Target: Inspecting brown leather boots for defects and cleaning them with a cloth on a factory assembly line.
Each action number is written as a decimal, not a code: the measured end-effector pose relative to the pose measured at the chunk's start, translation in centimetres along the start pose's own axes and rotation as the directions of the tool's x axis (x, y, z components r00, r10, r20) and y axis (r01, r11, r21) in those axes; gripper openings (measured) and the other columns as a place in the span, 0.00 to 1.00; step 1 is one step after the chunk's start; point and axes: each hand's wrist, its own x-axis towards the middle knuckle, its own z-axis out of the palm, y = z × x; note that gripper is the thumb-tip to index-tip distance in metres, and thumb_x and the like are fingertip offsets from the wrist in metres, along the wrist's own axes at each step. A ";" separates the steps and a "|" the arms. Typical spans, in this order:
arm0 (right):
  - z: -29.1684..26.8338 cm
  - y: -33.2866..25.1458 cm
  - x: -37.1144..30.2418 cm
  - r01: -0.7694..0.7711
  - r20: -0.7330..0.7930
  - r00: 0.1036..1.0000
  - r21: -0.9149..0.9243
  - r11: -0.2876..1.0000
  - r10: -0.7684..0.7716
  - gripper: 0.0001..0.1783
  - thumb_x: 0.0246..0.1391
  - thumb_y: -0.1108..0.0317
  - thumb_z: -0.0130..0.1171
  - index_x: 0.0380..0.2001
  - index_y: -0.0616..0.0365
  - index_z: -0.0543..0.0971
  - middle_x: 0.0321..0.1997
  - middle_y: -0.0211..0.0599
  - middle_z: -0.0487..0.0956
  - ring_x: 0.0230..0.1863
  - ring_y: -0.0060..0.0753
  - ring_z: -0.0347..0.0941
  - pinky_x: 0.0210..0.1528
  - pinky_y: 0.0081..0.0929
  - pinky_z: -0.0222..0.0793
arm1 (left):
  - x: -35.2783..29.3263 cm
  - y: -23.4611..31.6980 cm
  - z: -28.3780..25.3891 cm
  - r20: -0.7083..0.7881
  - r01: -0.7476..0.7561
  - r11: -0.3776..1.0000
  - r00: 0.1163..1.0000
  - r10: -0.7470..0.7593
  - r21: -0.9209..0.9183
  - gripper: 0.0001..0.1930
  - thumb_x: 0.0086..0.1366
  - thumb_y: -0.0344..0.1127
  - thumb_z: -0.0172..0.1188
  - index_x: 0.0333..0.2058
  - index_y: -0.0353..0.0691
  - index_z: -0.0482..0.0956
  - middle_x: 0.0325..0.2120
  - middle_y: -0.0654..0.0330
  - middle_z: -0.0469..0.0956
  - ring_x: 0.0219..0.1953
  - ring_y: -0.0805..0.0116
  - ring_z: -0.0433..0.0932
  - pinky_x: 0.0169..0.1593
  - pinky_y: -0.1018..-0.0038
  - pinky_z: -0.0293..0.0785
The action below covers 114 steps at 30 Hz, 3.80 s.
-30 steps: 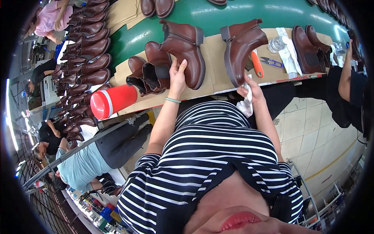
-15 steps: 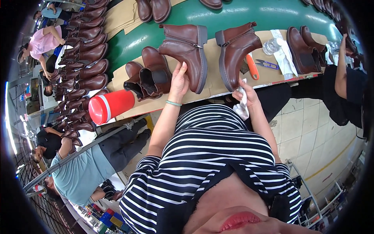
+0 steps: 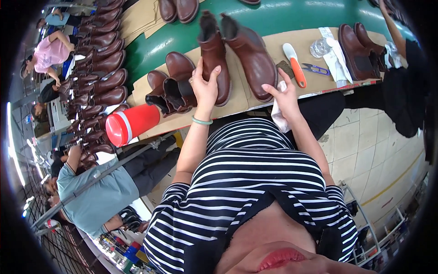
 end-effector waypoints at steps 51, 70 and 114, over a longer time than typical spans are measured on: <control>10.5 -13.8 14.6 0.615 0.651 0.759 -0.700 0.362 -0.032 0.07 0.45 0.68 0.62 0.32 0.49 0.81 0.24 0.43 0.80 0.30 0.49 0.77 0.35 0.43 0.71 | 40.5 4.5 -1.2 0.260 -0.276 0.792 0.953 0.153 0.545 0.42 0.44 0.52 0.72 0.59 0.53 0.68 0.60 0.34 0.55 0.62 0.34 0.55 0.62 0.53 0.58; 22.9 -16.5 43.7 0.600 0.559 0.758 -0.799 0.026 -0.337 0.20 0.49 0.65 0.59 0.49 0.41 0.77 0.42 0.39 0.77 0.42 0.46 0.76 0.43 0.42 0.73 | 44.3 -6.3 -2.5 0.100 -0.163 0.851 0.986 0.130 0.498 0.14 0.46 0.24 0.61 0.35 0.46 0.82 0.37 0.57 0.78 0.47 0.55 0.75 0.45 0.50 0.67; 2.6 -20.9 9.4 0.132 0.243 0.966 -0.156 0.979 -0.091 0.33 0.35 0.80 0.69 0.51 0.67 0.75 0.50 0.45 0.76 0.39 0.35 0.79 0.41 0.31 0.78 | 35.9 1.2 -7.0 -0.006 -0.222 0.898 0.970 0.242 0.379 0.54 0.47 0.58 0.69 0.67 0.48 0.47 0.66 0.35 0.38 0.68 0.33 0.39 0.64 0.38 0.44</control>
